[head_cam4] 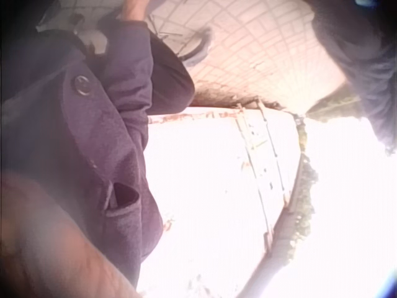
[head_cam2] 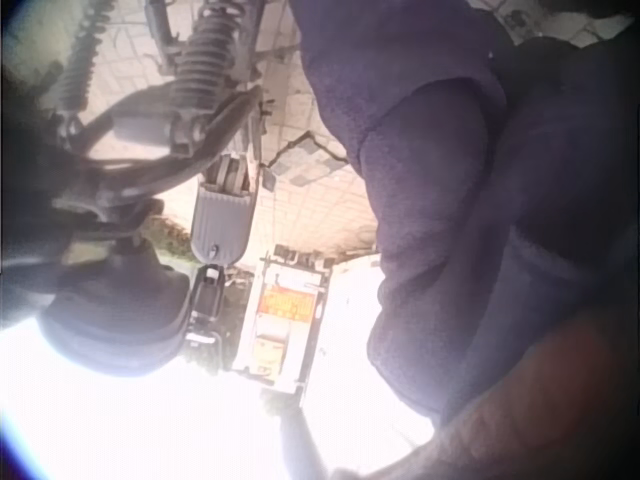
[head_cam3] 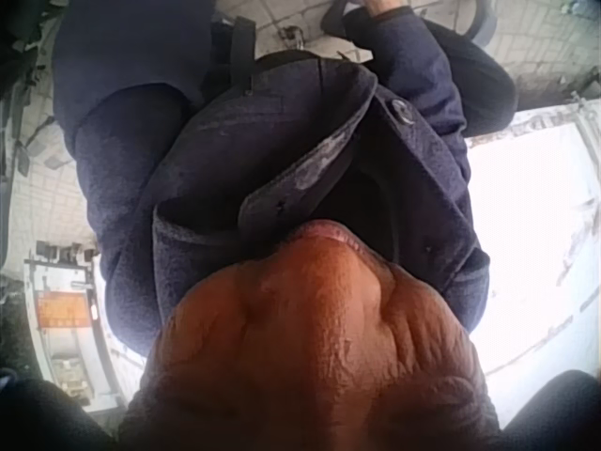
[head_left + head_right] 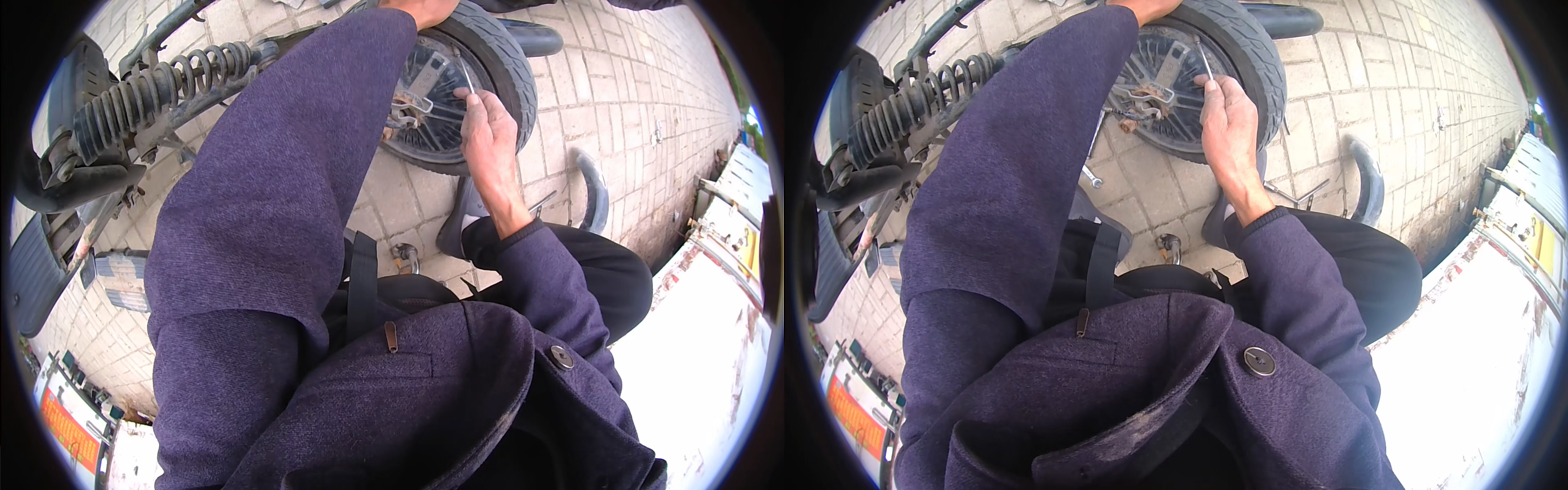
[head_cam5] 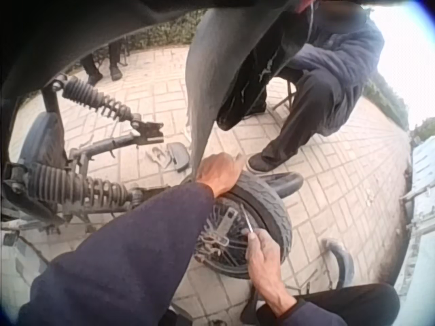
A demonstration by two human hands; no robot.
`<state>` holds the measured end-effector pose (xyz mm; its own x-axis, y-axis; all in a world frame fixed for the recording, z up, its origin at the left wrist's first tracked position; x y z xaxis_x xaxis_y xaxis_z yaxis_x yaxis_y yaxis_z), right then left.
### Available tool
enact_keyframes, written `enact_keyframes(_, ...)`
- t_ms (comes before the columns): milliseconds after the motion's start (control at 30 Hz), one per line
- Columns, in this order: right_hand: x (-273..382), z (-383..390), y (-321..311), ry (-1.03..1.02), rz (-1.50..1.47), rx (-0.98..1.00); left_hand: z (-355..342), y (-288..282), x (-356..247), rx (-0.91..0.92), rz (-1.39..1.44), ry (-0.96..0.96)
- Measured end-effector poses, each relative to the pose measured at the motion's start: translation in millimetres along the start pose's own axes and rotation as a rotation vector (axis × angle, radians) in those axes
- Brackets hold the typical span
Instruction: The person removes the inner tube from a scooter wheel using a tire lever, then inserts a new inner tube and reseats the tire onto the rim. The person uses a tire lever to pry the tire bead and hands to manipulate the tube and tire.
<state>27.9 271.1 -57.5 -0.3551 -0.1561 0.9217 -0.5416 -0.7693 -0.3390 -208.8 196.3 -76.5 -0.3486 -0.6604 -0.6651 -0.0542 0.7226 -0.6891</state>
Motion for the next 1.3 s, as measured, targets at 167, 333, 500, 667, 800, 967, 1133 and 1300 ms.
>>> enact_keyframes(167,5,-2,-2,-0.113,0.172,-0.07,1,-3,-3,0.01,-0.013,0.013)
enact_keyframes(333,10,-4,1,-0.18,0.322,-0.131,3,-5,-5,0.0,-0.011,-0.015)
enact_keyframes(500,14,-11,6,-0.214,0.265,-0.167,5,-8,-6,0.008,-0.025,-0.004)
enact_keyframes(667,11,-13,13,-0.153,0.191,-0.161,7,-9,-10,0.013,-0.033,-0.021)
enact_keyframes(800,11,-14,21,-0.084,0.151,-0.191,9,-11,-11,0.012,-0.059,-0.025)
enact_keyframes(967,13,-13,37,0.039,-0.05,-0.281,15,-17,-17,-0.007,-0.081,-0.024)
enact_keyframes(1133,12,-13,56,0.213,-0.306,-0.368,25,-31,-25,-0.013,-0.078,-0.064)
enact_keyframes(1300,14,-18,76,0.417,-0.581,-0.405,35,-42,-28,-0.069,0.01,-0.018)
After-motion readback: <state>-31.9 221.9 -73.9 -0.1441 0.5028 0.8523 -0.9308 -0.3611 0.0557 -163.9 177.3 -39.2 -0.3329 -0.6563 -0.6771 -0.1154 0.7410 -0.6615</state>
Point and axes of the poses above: each hand's wrist, its own z-axis away from the middle knuckle, its own y-axis out of the palm, x = y × z, the point moved 3 cm from there along -z, towards the middle knuckle, and after that the axes turned 13 degrees about -x, right-handed, at the moved point
